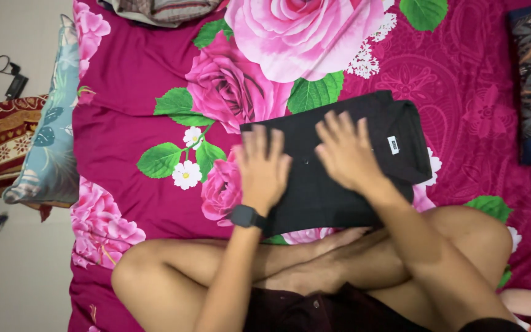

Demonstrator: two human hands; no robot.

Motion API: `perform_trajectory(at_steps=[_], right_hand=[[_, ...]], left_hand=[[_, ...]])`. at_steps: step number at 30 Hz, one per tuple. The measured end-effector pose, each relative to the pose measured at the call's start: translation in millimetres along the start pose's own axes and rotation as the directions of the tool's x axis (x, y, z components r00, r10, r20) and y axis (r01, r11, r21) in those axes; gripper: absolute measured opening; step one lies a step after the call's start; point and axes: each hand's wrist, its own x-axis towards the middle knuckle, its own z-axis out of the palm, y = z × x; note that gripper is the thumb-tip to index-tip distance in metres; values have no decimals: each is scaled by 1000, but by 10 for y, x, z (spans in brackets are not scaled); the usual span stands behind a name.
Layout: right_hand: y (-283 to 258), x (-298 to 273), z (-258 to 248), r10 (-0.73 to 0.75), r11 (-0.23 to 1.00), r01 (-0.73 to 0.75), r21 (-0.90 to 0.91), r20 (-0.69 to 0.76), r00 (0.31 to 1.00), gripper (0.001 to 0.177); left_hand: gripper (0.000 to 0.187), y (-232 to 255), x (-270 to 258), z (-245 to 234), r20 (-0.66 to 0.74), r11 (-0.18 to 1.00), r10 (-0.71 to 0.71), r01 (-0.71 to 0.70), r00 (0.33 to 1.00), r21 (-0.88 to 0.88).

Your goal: Folding a black shirt while sitting on a bed.

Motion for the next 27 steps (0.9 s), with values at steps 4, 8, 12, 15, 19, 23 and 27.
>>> perform_trajectory(at_steps=[4, 8, 12, 15, 19, 23, 27], right_hand=[[132, -99, 133, -21, 999, 19, 47, 52, 998, 59], [402, -249, -170, 85, 994, -74, 82, -146, 986, 49], [489, -587, -350, 181, 969, -112, 219, -326, 928, 31], [382, -805, -317, 336, 915, -249, 317, -259, 905, 17], [-246, -875, -444, 267, 961, -241, 134, -232, 935, 10], [-632, -963, -181, -78, 992, 54, -117, -219, 973, 13], [-289, -1078, 195, 96, 993, -109, 46, 226, 969, 34]], left_hand=[[56, 44, -165, 119, 62, 979, 145, -134, 988, -157], [61, -142, -236, 39, 61, 982, 28, -16, 998, -186], [60, -206, -411, -407, -23, 987, 48, -51, 999, -151], [40, -178, -608, -518, -46, 988, 51, -58, 998, -146], [15, 73, -837, -386, 22, 967, 101, -93, 995, -237], [19, 264, -941, -178, 42, 944, 236, -219, 971, -247], [33, 205, -938, -111, 124, 970, 180, -155, 976, -189]])
